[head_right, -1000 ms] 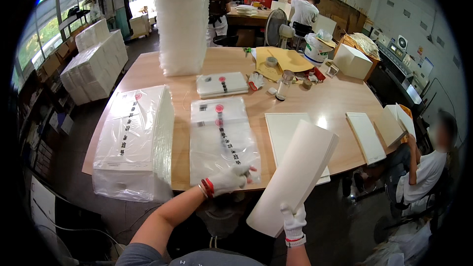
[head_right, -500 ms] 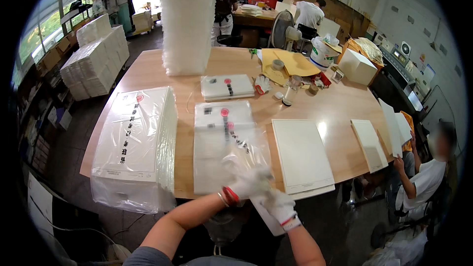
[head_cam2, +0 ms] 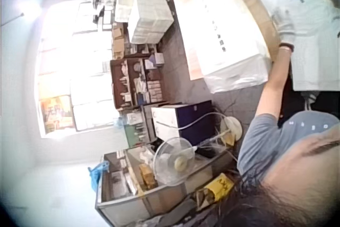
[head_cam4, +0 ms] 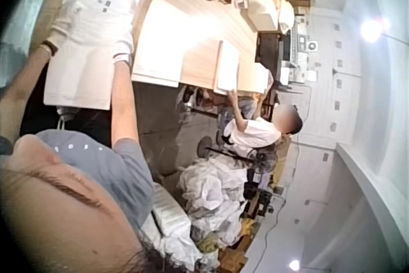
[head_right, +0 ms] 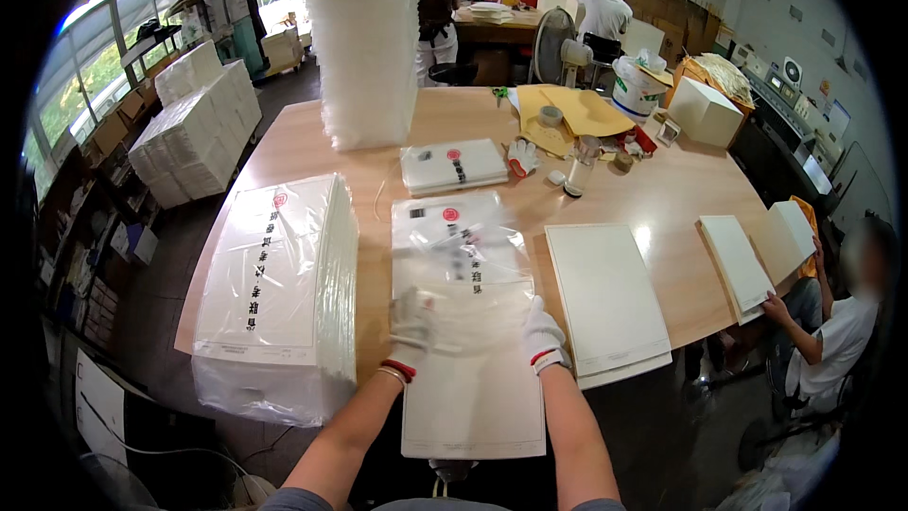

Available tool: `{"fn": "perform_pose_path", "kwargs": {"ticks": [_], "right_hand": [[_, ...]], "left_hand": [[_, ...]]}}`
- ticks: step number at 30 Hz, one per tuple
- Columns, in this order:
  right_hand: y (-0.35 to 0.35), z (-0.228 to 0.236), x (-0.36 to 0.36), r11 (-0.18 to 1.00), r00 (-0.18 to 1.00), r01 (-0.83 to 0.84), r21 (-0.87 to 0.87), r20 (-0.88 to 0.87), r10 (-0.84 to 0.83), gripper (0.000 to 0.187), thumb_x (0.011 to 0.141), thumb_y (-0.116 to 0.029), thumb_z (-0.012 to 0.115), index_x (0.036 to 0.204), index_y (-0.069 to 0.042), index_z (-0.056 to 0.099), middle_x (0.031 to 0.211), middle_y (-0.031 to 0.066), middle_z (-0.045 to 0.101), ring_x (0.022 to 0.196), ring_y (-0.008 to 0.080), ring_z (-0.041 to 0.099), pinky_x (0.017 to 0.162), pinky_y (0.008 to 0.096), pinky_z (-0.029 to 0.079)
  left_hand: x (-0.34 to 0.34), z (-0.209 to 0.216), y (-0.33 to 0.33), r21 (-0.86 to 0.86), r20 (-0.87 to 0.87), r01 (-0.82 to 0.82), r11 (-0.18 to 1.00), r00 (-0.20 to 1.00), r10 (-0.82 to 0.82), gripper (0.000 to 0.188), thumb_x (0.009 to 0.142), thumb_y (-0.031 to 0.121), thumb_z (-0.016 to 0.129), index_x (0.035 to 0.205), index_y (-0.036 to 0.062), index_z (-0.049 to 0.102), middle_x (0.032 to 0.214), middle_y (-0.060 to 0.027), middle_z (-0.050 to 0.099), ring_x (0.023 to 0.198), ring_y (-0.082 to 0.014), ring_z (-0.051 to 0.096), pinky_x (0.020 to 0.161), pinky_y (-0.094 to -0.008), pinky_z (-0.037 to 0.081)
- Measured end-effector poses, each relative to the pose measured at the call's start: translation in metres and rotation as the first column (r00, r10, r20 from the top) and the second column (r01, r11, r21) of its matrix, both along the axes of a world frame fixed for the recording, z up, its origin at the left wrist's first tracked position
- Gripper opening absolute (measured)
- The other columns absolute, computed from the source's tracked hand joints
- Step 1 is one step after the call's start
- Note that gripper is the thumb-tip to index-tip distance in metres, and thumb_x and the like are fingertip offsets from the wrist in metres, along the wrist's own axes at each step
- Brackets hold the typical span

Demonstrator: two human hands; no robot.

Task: The person repeatedly picks up white paper sheets, places them into clear plastic sleeves, and stacks the sealed packages on the table. The person wears white gloves and works at a table with stacks of paper and plastic sleeves. Other people are visible in the background working at separate tables.

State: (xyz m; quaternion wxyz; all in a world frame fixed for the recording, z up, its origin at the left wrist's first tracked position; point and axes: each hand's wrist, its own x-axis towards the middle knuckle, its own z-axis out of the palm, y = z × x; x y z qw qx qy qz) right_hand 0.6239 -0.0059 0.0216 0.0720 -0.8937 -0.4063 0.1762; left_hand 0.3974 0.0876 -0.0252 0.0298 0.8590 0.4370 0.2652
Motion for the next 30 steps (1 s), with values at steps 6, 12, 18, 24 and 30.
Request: {"fn": "perform_pose_path", "kwargs": {"ticks": [6,12,18,24,30], "right_hand": [[-0.05,0.026,-0.021,0.985,0.985,-0.166,-0.042,-0.051,0.164,0.062,0.089,-0.028,0.041,0.141,-0.008,0.013,0.096,0.0215,0.062,0.085,0.0363,0.061,0.07,0.0492,0.045],[-0.142,0.014,-0.05,0.959,0.947,-0.21,0.19,-0.202,0.248,0.079,0.082,-0.014,0.048,0.143,-0.007,-0.001,0.095,0.0206,0.062,0.079,0.0382,0.06,0.068,0.0449,0.046],[-0.219,0.014,-0.084,0.924,0.911,-0.291,0.246,-0.222,0.346,0.077,0.082,-0.013,0.048,0.143,-0.005,0.002,0.101,0.0266,0.058,0.078,0.0407,0.06,0.065,0.0478,0.046],[-0.317,0.053,-0.129,0.916,0.786,-0.325,0.234,-0.472,0.399,0.065,0.086,-0.02,0.046,0.141,-0.004,0.015,0.098,0.0256,0.059,0.065,0.034,0.06,0.062,0.0408,0.05],[-0.301,0.053,-0.121,0.693,0.707,-0.705,0.151,0.224,0.671,0.031,0.088,-0.021,0.047,0.115,-0.008,0.054,0.071,0.0135,0.061,0.058,0.0291,0.059,0.055,0.0396,0.049]], "left_hand": [[-0.054,0.024,-0.044,-0.594,0.482,0.174,0.786,0.859,0.174,0.049,0.083,0.004,0.047,0.13,-0.002,0.034,0.106,-0.0202,0.05,0.089,-0.03,0.057,0.074,-0.0385,0.048],[-0.1,0.037,-0.136,-0.423,0.345,0.12,0.898,0.938,0.037,0.052,0.084,-0.002,0.046,0.13,-0.004,0.024,0.122,-0.0235,0.039,0.093,-0.033,0.054,0.079,-0.0368,0.047],[-0.136,0.047,-0.203,-0.597,0.324,0.114,0.794,0.94,0.109,0.03,0.084,-0.003,0.047,0.112,-0.0019,0.039,0.116,-0.0233,0.044,0.094,-0.0338,0.054,0.079,-0.0357,0.046],[-0.182,0.105,-0.278,-0.843,0.326,0.253,0.476,0.942,0.077,0.03,0.079,-0.003,0.051,0.11,0.0004,0.05,0.103,-0.0189,0.052,0.09,-0.0317,0.056,0.075,-0.0333,0.046],[-0.179,0.099,-0.276,-0.73,0.461,0.348,0.589,0.886,0.047,0.024,0.077,-0.007,0.051,0.099,0.0,0.059,0.09,-0.0123,0.061,0.082,-0.0225,0.06,0.072,-0.0279,0.048]]}}
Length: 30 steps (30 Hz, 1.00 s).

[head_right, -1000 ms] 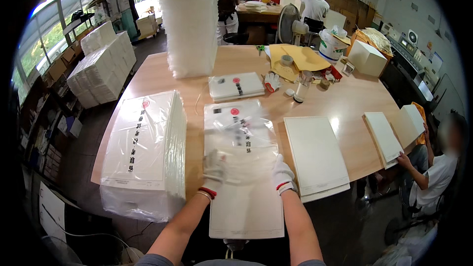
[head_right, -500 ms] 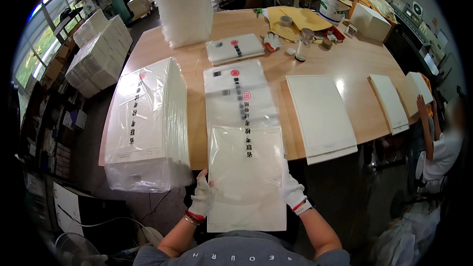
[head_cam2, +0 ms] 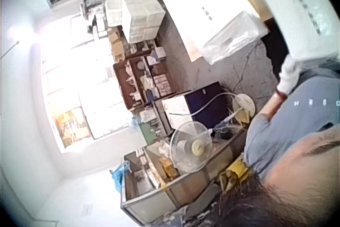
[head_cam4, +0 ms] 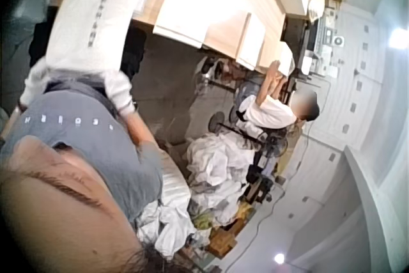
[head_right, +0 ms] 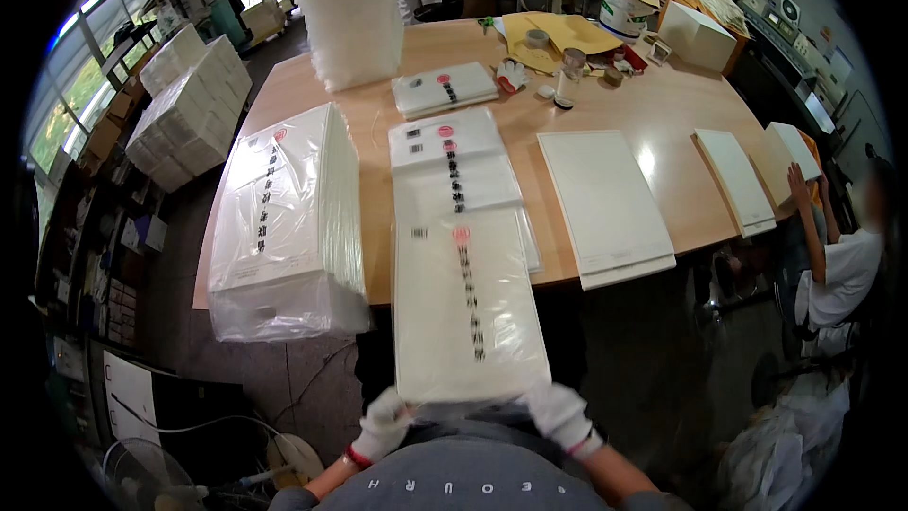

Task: The person repeatedly picks up white paper sheets, places them into clear plastic sleeves, and stacks the sealed packages on the table. The person wears white gloves and works at a table with stacks of paper and plastic sleeves. Other people are visible in the background working at separate tables.

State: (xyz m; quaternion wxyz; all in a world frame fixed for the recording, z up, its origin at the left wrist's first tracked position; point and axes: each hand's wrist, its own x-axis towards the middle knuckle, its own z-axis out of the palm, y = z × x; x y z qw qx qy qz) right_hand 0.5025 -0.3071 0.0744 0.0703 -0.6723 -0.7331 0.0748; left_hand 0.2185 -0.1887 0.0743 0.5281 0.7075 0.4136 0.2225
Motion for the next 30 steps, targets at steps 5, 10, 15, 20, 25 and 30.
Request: {"fn": "perform_pose_path", "kwargs": {"ticks": [5,10,15,20,25,30], "right_hand": [[-0.026,0.02,0.016,0.92,0.638,0.175,-0.349,-0.672,-0.376,0.036,0.086,-0.011,0.05,0.121,-0.002,0.05,0.084,0.0105,0.067,0.08,0.0196,0.065,0.074,0.0302,0.05],[-0.001,-0.066,0.064,0.92,-0.677,0.085,-0.383,-0.699,-0.229,0.04,0.089,-0.022,0.053,0.121,0.001,0.048,0.102,0.009,0.06,0.094,0.0166,0.057,0.08,0.032,0.048],[0.083,-0.033,-0.034,0.918,-0.372,0.12,-0.377,-0.875,-0.311,0.039,0.089,-0.021,0.049,0.122,0.0,0.046,0.107,0.0066,0.057,0.085,0.0151,0.057,0.071,0.0265,0.048],[0.199,0.059,-0.084,0.986,-0.506,-0.059,-0.154,-0.847,-0.162,0.024,0.09,-0.014,0.049,0.109,0.0,0.052,0.101,0.0092,0.054,0.089,0.0188,0.056,0.073,0.0308,0.049],[0.246,0.043,-0.148,0.895,-0.306,-0.423,-0.144,-0.907,-0.291,0.027,0.092,-0.021,0.05,0.11,-0.001,0.05,0.07,0.0027,0.052,0.06,0.0129,0.051,0.062,0.0294,0.054],[0.247,0.018,-0.189,0.939,-0.171,-0.224,-0.261,-0.938,-0.302,0.031,0.092,-0.023,0.051,0.112,0.0,0.048,0.076,0.0047,0.053,0.066,0.0127,0.057,0.063,0.0297,0.055]], "left_hand": [[-0.001,-0.023,-0.001,-0.036,0.282,-0.216,0.976,0.934,0.217,0.016,0.069,-0.009,0.04,0.075,0.0013,0.051,0.078,-0.0096,0.054,0.071,-0.0175,0.053,0.062,-0.0289,0.043],[0.04,0.015,0.026,0.329,0.312,-0.046,0.943,0.948,-0.063,0.009,0.066,-0.005,0.049,0.072,0.003,0.05,0.076,-0.0101,0.049,0.069,-0.0231,0.051,0.06,-0.0285,0.041],[0.033,0.081,0.05,0.506,0.395,-0.124,0.854,0.913,-0.101,0.005,0.071,0.004,0.058,0.074,0.0054,0.054,0.072,-0.0084,0.056,0.057,-0.0208,0.055,0.051,-0.0283,0.043],[-0.026,0.119,0.086,0.492,0.768,-0.686,0.537,0.632,0.104,0.021,0.093,0.012,0.036,0.08,0.0009,0.049,0.073,-0.0052,0.052,0.067,-0.0155,0.049,0.064,-0.0276,0.043],[-0.105,0.088,0.19,-0.037,0.841,-0.817,0.575,0.286,0.46,0.014,0.083,-0.001,0.038,0.083,0.0024,0.052,0.084,-0.0033,0.049,0.078,-0.015,0.047,0.075,-0.0256,0.041],[-0.186,-0.031,0.187,-0.168,0.762,-0.873,0.458,0.18,0.622,0.01,0.082,0.003,0.043,0.078,0.0087,0.051,0.08,-0.0005,0.053,0.079,-0.0119,0.052,0.071,-0.0254,0.043]]}}
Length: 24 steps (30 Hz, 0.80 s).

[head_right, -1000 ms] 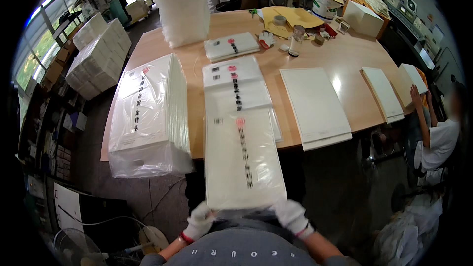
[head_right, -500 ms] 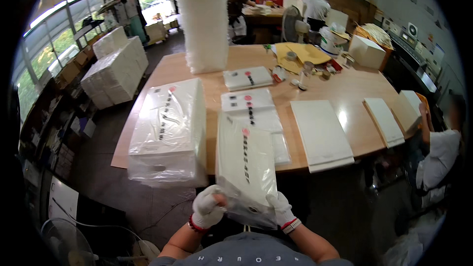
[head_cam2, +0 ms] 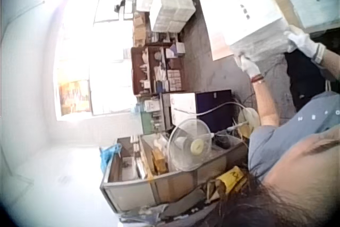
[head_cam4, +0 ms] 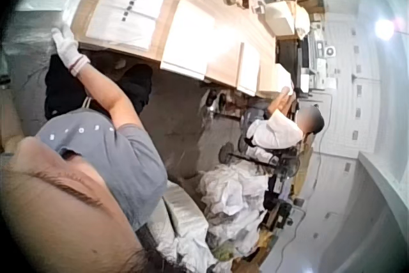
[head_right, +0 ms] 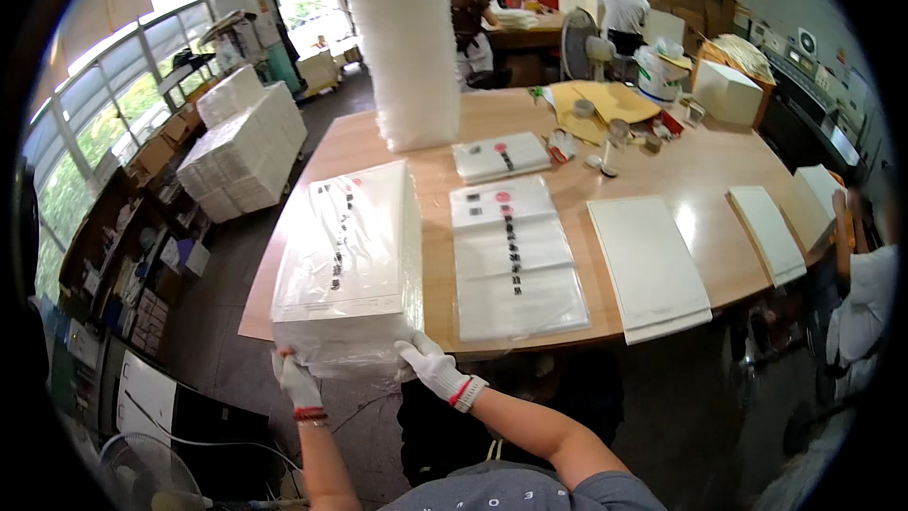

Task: The person repeatedly picks up white paper sheets, places them into clear plastic sleeves, and stacks the sealed packages on the table. The person wears white gloves and works at a table with stacks of paper and plastic sleeves. Other people are visible in the background working at separate tables.

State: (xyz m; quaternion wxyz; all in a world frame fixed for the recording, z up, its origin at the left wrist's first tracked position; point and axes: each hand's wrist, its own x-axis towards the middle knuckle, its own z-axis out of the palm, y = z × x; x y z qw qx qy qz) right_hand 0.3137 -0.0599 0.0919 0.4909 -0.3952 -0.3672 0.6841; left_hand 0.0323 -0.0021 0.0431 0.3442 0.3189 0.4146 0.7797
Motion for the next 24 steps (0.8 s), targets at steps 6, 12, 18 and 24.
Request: {"fn": "perform_pose_path", "kwargs": {"ticks": [6,12,18,24], "right_hand": [[-0.086,-0.074,0.102,0.958,0.997,0.023,-0.287,0.076,-0.002,0.035,0.092,-0.027,0.053,0.118,-0.004,0.05,0.084,0.0048,0.055,0.067,0.0129,0.056,0.066,0.03,0.053],[-0.164,-0.108,0.182,0.717,0.879,0.449,-0.533,0.122,-0.46,0.033,0.092,-0.022,0.05,0.119,-0.004,0.046,0.081,0.0053,0.055,0.064,0.0147,0.057,0.066,0.0386,0.054],[-0.162,-0.097,0.191,0.732,0.849,0.491,-0.473,0.07,-0.524,0.032,0.093,-0.021,0.049,0.12,-0.004,0.046,0.082,0.0038,0.055,0.066,0.0124,0.056,0.068,0.0378,0.054],[-0.132,-0.1,0.191,0.817,0.901,0.377,-0.436,-0.029,-0.432,0.033,0.092,-0.02,0.051,0.121,-0.004,0.046,0.086,0.0044,0.055,0.068,0.0125,0.055,0.07,0.0349,0.052]], "left_hand": [[0.108,-0.1,-0.088,-0.561,-0.175,0.3,0.771,0.868,-0.465,0.005,0.08,0.007,0.049,0.078,0.0063,0.054,0.077,-0.0045,0.056,0.07,-0.0178,0.055,0.066,-0.0313,0.048],[0.284,-0.024,-0.074,-0.19,-0.92,0.521,0.832,0.201,-0.335,0.031,0.064,0.005,0.069,0.094,0.0039,0.062,0.108,-0.0154,0.054,0.098,-0.0311,0.054,0.086,-0.0402,0.043],[0.35,-0.023,-0.027,-0.224,-0.974,0.491,0.842,-0.131,-0.183,0.017,0.069,0.018,0.067,0.08,0.0073,0.061,0.091,-0.012,0.056,0.088,-0.0307,0.053,0.087,-0.0453,0.035],[0.346,-0.009,0.004,-0.75,-0.332,0.601,0.275,0.018,-0.943,0.019,0.082,0.021,0.058,0.08,0.003,0.06,0.065,-0.0087,0.058,0.066,-0.0194,0.057,0.067,-0.0349,0.043]]}}
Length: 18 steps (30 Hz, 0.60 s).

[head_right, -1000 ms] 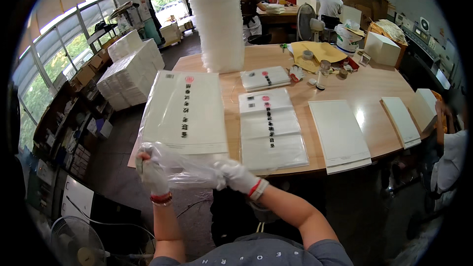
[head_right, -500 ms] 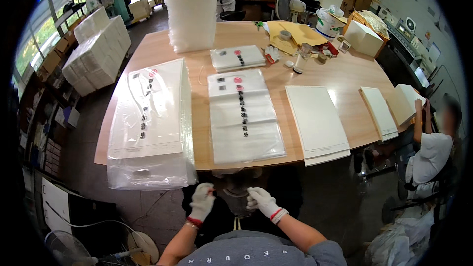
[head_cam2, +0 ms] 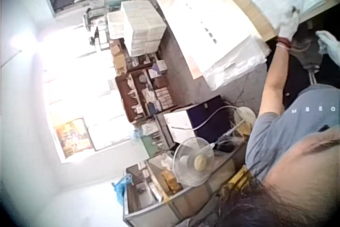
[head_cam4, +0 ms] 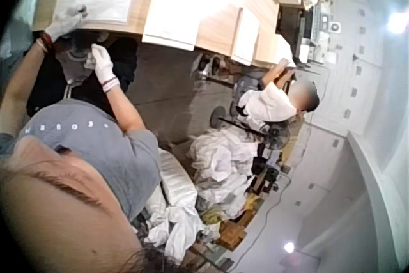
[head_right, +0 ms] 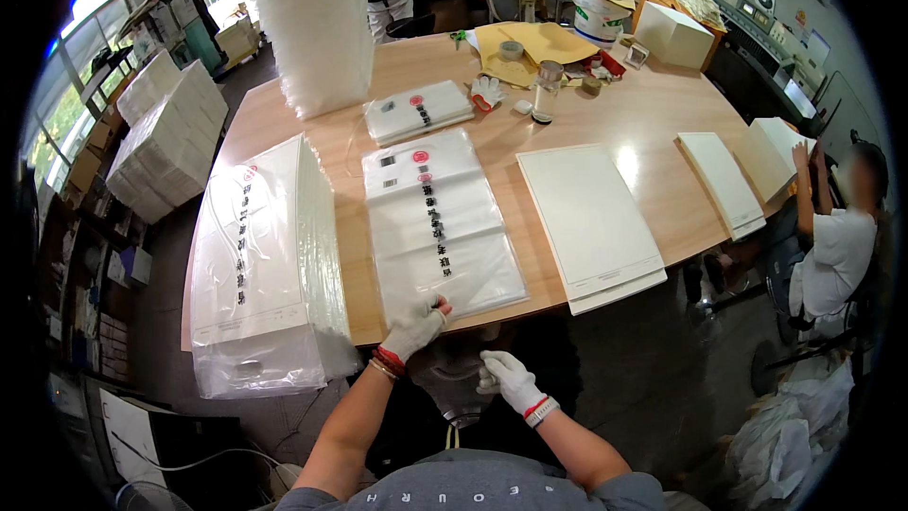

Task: The person repeatedly picks up white paper sheets, places them into clear plastic sleeves, and stacks the sealed packages on the table. The person wears white gloves and works at a table with stacks of paper and plastic sleeves. Other people are visible in the background working at separate tables.

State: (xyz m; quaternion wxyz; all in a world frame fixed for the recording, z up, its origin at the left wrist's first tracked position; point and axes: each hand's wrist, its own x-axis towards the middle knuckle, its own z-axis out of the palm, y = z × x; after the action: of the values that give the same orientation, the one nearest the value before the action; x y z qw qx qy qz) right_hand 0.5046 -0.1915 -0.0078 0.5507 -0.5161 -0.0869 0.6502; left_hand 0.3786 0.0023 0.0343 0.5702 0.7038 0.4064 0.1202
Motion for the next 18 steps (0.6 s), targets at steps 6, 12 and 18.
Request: {"fn": "perform_pose_path", "kwargs": {"ticks": [6,12,18], "right_hand": [[0.092,0.042,-0.023,0.959,0.984,0.13,0.251,-0.149,-0.094,0.024,0.092,-0.02,0.052,0.111,-0.004,0.053,0.091,0.0032,0.055,0.072,0.0115,0.054,0.069,0.029,0.047],[0.122,0.047,0.034,0.975,0.401,-0.172,-0.139,0.895,0.198,0.022,0.08,-0.025,0.062,0.074,-0.004,0.06,0.107,0.0171,0.058,0.094,0.0283,0.055,0.078,0.0341,0.046],[0.11,0.032,0.063,0.981,0.346,-0.075,0.178,0.927,-0.142,0.036,0.075,-0.034,0.069,0.094,-0.005,0.06,0.11,0.0139,0.057,0.105,0.024,0.052,0.088,0.0379,0.042]], "left_hand": [[0.001,-0.027,0.012,0.38,0.032,-0.009,0.925,0.999,-0.003,0.022,0.089,0.022,0.052,0.086,0.0019,0.06,0.065,-0.0065,0.056,0.062,-0.0156,0.054,0.055,-0.032,0.043],[-0.001,-0.023,0.053,0.289,0.22,-0.206,0.935,0.965,0.145,0.016,0.089,0.019,0.055,0.082,0.0049,0.059,0.07,-0.003,0.058,0.07,-0.0148,0.057,0.062,-0.0324,0.047],[0.021,0.017,0.052,-0.211,0.428,-0.301,0.93,0.827,0.365,0.029,0.094,0.029,0.047,0.077,0.0071,0.057,0.073,-0.0013,0.061,0.07,-0.0095,0.055,0.066,-0.0265,0.045]]}}
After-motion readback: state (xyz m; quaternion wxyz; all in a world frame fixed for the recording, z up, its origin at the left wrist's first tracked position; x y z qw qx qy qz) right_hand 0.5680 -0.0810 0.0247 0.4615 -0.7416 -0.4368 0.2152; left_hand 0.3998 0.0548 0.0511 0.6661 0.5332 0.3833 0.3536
